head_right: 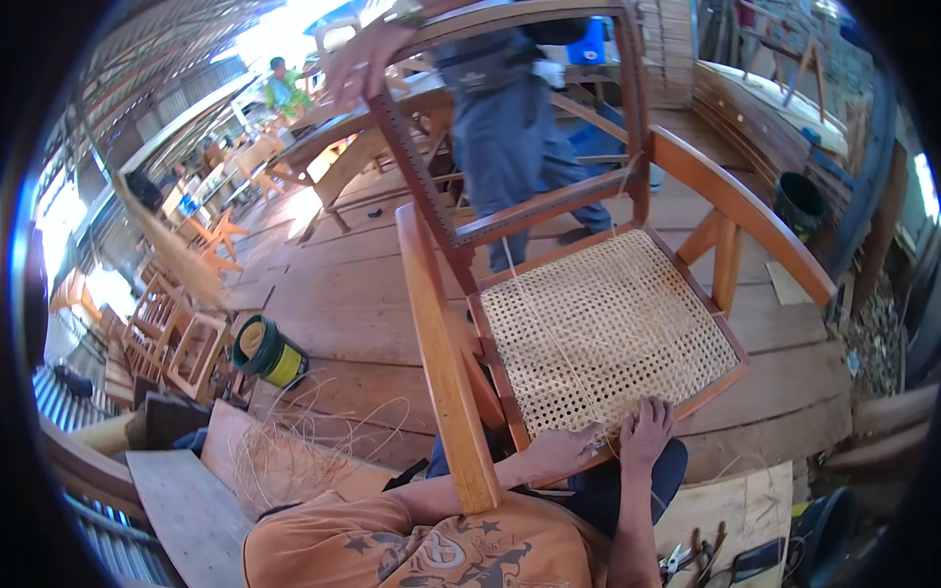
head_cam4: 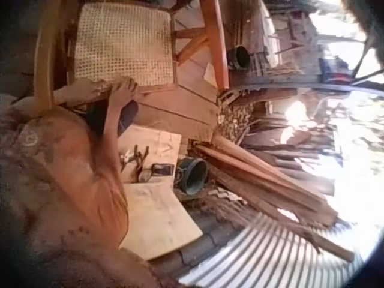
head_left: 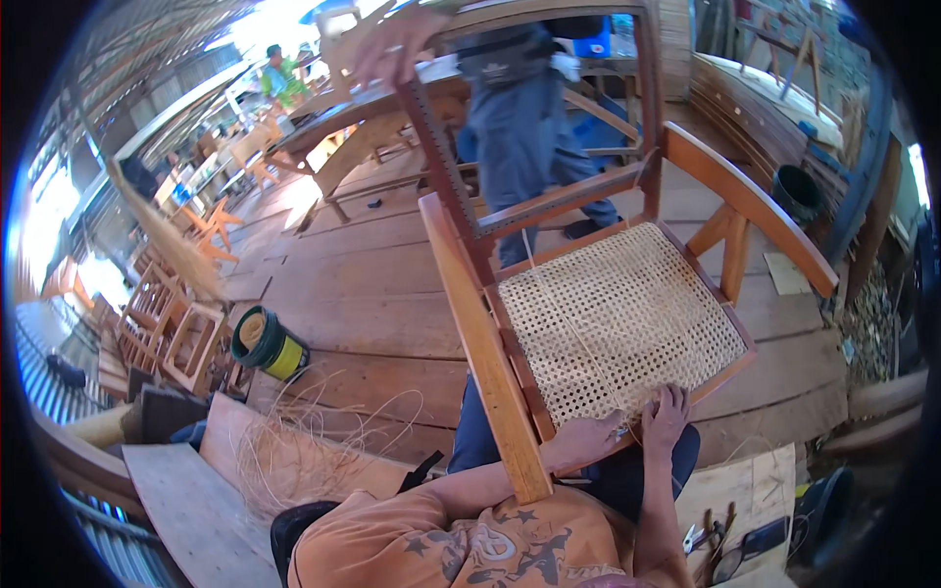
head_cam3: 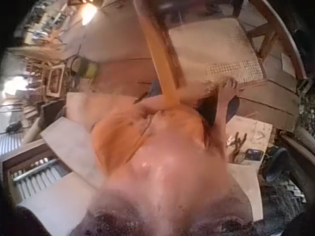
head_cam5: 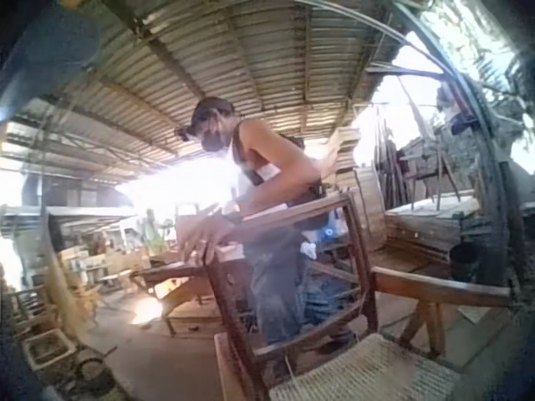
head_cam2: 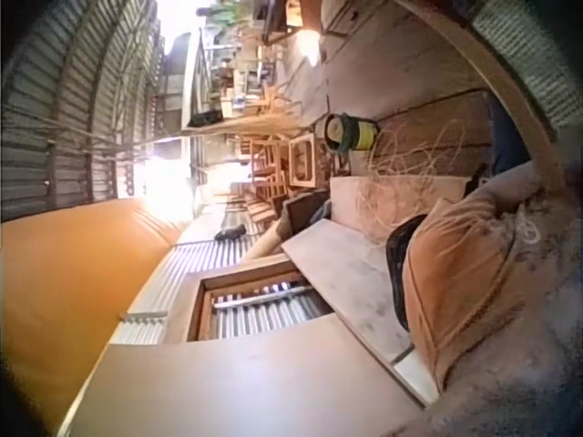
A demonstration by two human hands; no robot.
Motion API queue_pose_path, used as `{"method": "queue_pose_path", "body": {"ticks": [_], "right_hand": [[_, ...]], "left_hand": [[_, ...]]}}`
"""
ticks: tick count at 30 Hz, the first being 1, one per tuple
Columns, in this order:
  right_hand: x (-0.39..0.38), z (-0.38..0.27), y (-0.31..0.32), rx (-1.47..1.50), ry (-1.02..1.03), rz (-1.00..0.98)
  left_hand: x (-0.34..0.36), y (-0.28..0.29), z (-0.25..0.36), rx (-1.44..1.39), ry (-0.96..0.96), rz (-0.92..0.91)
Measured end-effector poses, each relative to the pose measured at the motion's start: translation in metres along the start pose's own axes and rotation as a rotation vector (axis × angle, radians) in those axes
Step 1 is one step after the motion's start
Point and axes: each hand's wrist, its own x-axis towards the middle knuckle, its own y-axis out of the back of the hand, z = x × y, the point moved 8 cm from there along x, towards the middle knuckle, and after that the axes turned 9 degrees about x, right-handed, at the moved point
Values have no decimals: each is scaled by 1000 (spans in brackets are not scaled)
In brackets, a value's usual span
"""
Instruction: Repairing the seat of a wooden chair with cane webbing.
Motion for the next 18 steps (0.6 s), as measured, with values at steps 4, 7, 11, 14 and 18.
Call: {"method": "queue_pose_path", "body": {"ticks": [4, 7, 11, 14, 18], "right_hand": [[9, 6, 17, 9, -115, 97], [0, 30, 6, -147, -160, 79], [-6, 31, 3, -85, -118, 94], [-2, 26, 7, -49, -129, 101], [-4, 28, 7, -28, -138, 110]], "left_hand": [[1, -3, 3, 37, -10, -13], [0, -5, 5, 58, -16, -60], [-1, -8, 4, 71, 5, -102], [-1, -10, 3, 90, 1, -105], [0, -12, 1, 87, -9, -78]]}}
